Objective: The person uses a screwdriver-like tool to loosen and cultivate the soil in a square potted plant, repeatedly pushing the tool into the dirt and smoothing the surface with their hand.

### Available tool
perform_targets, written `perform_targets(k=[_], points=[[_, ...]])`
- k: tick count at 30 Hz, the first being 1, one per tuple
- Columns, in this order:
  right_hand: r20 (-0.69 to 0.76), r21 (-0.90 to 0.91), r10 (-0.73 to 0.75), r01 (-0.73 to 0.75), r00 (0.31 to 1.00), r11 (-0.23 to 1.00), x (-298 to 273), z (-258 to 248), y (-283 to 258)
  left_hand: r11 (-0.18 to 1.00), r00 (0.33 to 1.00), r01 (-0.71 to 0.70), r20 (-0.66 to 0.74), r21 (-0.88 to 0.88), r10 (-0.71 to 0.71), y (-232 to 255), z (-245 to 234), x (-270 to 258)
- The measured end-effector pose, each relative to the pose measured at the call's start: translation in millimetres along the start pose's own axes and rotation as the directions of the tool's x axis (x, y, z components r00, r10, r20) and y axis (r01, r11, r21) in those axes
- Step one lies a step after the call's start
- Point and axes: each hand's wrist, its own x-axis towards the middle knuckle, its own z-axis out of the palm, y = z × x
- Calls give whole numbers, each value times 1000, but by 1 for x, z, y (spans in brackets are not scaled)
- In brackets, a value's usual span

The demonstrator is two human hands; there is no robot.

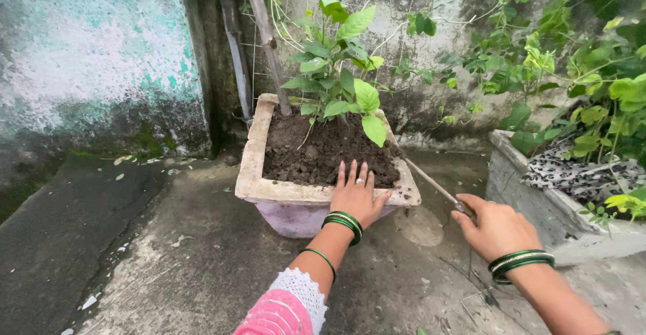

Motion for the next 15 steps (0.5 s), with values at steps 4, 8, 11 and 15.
perform_targets(k=[4,8,11,15], points=[[64,-109,-15,22,998,994,0,-5,3,999,998,43,38,-22,-42,-3,2,1],[88,-14,-83,85,993,996,-9,-1,-16,997,996,73,54,-34,-71,-2,1,1],[112,-7,-39,40,993,999,-9,-19,-28,995,995,97,35,-35,-95,-9,4,-3],[96,-13,-67,68,993,998,-10,-41,-36,995,986,36,-157,-96,-51,-24,11,-5]])
